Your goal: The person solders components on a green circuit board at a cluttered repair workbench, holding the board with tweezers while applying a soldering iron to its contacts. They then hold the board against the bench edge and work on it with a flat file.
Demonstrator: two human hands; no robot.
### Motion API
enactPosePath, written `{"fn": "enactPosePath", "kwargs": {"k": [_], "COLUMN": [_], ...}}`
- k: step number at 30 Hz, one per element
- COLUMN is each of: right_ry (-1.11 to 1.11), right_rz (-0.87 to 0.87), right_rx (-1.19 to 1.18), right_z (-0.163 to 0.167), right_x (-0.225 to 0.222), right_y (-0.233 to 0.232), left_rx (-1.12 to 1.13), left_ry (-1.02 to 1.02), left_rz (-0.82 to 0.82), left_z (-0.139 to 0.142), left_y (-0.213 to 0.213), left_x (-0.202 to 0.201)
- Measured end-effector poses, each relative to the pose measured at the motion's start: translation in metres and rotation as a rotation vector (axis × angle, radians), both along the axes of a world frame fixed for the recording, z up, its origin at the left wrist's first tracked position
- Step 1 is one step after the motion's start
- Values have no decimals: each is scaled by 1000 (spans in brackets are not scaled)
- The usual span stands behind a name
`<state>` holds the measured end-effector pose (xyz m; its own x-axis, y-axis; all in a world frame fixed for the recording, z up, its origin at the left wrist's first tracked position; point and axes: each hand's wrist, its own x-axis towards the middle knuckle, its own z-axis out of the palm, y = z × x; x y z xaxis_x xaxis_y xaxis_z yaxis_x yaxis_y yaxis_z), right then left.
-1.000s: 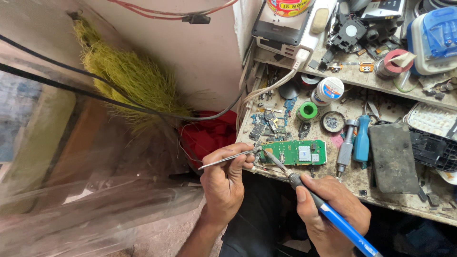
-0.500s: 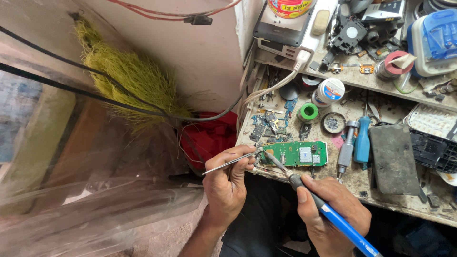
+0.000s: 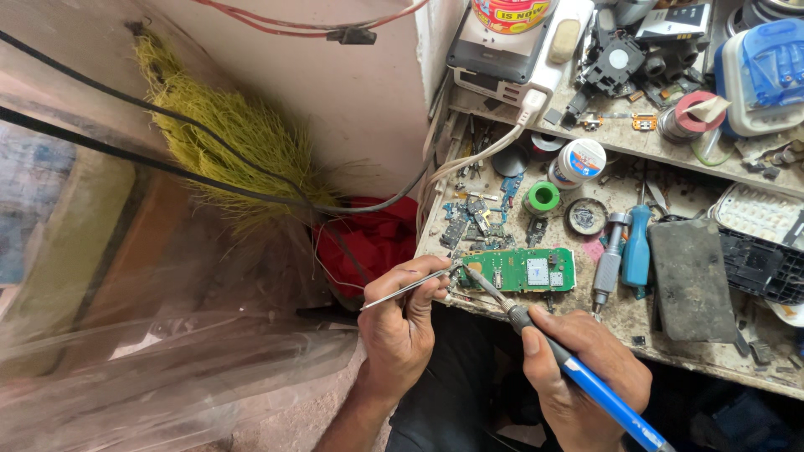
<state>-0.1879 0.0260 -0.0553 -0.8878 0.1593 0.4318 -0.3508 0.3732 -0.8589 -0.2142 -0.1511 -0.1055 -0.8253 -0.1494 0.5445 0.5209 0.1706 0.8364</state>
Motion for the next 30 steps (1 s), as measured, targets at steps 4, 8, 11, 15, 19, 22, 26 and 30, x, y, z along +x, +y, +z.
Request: {"fn": "enactPosePath", "kwargs": {"k": [4, 8, 11, 15, 19, 22, 26, 30], "right_ry": [-25, -9, -59, -32, -34, -55, -69, -55], "right_rz": [-11, -18, -27, -48, -36, -54, -60, -62], "right_rx": [5, 12, -6, -48, -70, -48, -43, -39], "right_z": [0, -1, -2, -3, -3, -4, -4, -4], "right_x": [0, 0, 1, 4, 6, 6, 6, 6], "right_y": [1, 1, -1, -6, -7, -7, -7, -7], "left_rx": [-7, -12, -35, -29, -20, -16, -34, -26], "left_ry": [1, 2, 0, 7, 18, 23, 24, 25], "left_rz": [2, 1, 10, -5, -1, -7, 2, -4], "left_z": [1, 1, 3, 6, 8, 8, 7, 8], "left_y": [0, 1, -2, -7, -9, -9, -8, -8], "left_x": [0, -1, -2, -2, 0, 0, 0, 0]}}
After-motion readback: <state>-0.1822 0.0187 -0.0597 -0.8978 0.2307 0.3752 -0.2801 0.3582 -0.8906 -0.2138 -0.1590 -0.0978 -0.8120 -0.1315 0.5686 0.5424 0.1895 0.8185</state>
